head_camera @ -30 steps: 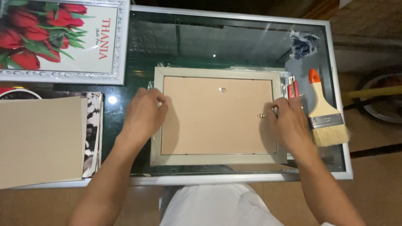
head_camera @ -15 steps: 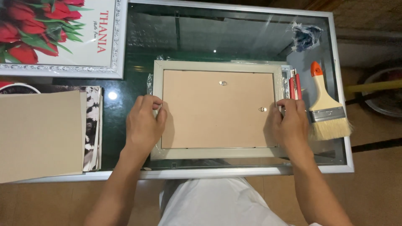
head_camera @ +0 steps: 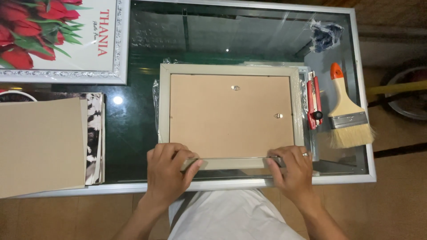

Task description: Cleaning the glass of a picture frame using a brush and a cloth.

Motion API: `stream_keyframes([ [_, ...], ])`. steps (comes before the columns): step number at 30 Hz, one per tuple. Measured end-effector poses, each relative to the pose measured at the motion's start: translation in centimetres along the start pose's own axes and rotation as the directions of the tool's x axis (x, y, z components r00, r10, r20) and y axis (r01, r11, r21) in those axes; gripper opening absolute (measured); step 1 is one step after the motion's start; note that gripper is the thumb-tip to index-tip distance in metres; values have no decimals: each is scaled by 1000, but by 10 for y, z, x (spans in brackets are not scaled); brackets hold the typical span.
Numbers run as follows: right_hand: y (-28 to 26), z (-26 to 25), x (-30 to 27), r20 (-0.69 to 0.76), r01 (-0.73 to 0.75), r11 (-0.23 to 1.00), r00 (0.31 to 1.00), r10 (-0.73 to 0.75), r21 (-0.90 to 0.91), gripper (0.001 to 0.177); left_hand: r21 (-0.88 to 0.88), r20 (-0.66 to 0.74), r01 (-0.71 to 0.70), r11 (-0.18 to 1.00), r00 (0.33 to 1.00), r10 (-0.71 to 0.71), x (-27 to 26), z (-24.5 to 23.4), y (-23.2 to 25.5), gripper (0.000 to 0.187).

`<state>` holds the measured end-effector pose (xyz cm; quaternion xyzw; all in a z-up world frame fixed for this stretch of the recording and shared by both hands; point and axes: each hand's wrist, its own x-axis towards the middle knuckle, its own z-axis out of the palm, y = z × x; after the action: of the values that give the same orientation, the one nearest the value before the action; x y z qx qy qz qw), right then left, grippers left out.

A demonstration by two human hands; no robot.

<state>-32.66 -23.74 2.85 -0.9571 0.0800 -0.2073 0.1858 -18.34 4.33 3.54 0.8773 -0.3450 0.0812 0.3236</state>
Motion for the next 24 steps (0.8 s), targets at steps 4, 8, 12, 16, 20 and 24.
stream_keyframes([
  [4, -1, -1, 2, 22, 29, 1000, 999, -29, 8, 15, -3, 80, -6, 1000, 997, 7, 4, -4, 1, 7],
  [8, 3, -7, 11, 53, 0, 997, 999, -4, 81, 11, -18, 128, -12, 1000, 992, 14, 9, -7, -5, 10],
  [12, 54, 2, 33, 20, -121, 983, 992, 125, -142, 12, 124, -39, -37, 992, 998, 43, 31, 6, -42, 6],
  [16, 63, 10, 73, -17, -243, 952, 970, 244, -186, 18, 147, -135, 18, 989, 991, 2, 59, 14, -63, 19],
  [20, 61, 13, 79, -23, -289, 947, 957, 288, -137, 12, 98, -165, 75, 992, 985, -58, 62, 14, -63, 19],
  [24, 74, 20, 72, -21, -273, 950, 962, 274, -153, 13, 13, -160, 101, 995, 982, -98, 61, 10, -64, 19],
])
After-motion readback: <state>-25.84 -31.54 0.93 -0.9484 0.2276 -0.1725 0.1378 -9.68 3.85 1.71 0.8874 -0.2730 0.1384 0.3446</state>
